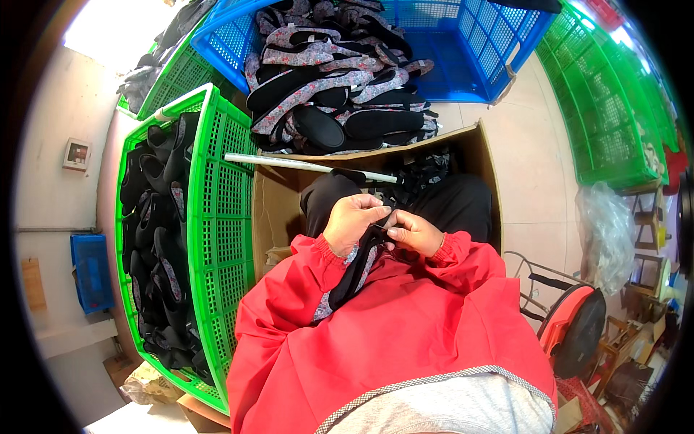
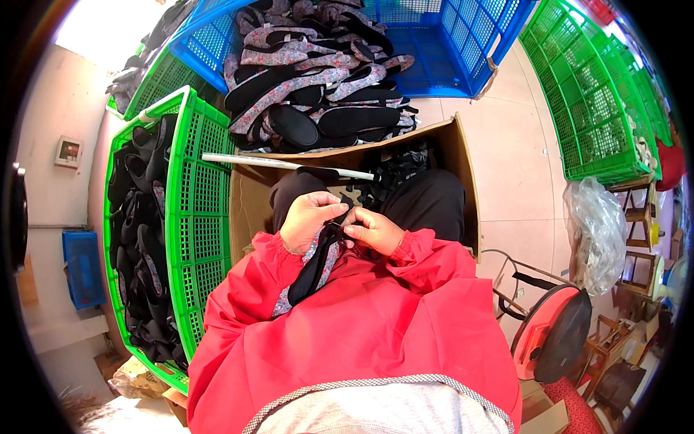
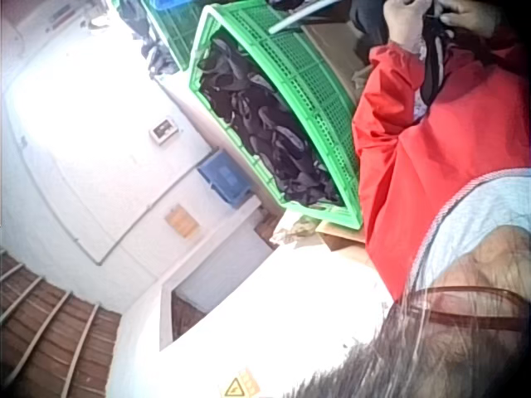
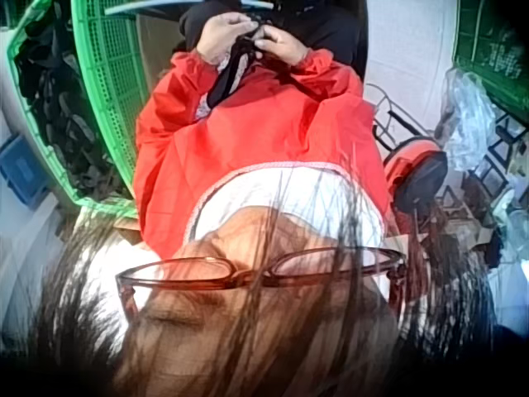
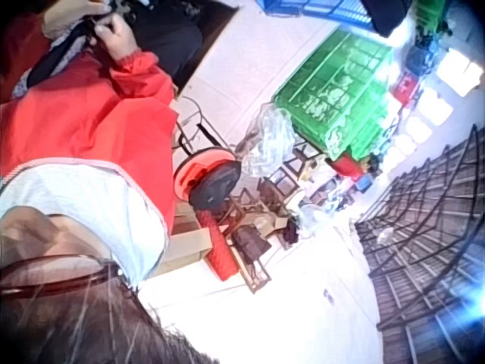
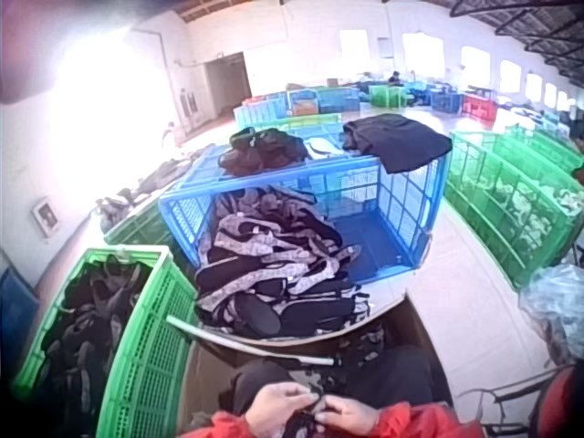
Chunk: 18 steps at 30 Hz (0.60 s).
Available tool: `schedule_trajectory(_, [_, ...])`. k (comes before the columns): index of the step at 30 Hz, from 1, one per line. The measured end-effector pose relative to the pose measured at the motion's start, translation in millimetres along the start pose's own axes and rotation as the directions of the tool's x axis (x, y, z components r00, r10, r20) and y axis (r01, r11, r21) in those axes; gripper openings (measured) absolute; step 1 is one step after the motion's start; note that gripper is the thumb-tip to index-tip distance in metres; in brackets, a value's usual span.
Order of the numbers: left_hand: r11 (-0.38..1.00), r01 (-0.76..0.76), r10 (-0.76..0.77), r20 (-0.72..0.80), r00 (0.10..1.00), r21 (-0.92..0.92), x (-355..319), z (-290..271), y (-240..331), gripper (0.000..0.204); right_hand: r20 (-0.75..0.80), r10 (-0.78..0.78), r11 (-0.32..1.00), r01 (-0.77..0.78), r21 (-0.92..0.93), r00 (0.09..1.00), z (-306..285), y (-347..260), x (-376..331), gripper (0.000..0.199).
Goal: The person sits on the floor and sews straps onto the soles of black slippers using a needle and thread. They pick up slippers from a blue crate, stitch the attachment points, and place the finished items into a green crate.
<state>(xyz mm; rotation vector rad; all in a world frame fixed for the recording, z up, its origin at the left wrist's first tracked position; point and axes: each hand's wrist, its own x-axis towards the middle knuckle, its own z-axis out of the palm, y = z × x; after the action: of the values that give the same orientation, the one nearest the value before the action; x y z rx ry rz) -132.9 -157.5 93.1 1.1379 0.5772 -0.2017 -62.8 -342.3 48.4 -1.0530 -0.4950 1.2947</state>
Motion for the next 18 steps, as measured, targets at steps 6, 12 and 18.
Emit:
schedule_trajectory(6, [1.0, 0.012, -0.012, 0.001, 1.0, 0.013, 2, 0, 0, 0.006, -0.026, -0.054, 0.998, 0.055, 0.039, 0.998, -1, 12, 4, 0.02])
schedule_trajectory(12, [0.999, -0.009, 0.01, -0.007, 1.0, 0.042, 6, -2, -4, 0.006, -0.03, -0.092, 0.995, 0.093, 0.036, 0.995, 0, 14, 4, 0.02])
schedule_trajectory(18, [1.0, 0.001, -0.001, 0.009, 1.0, 0.01, 6, -2, -5, 0.005, -0.041, -0.088, 0.993, 0.091, 0.08, 0.995, 1, 12, 4, 0.018])
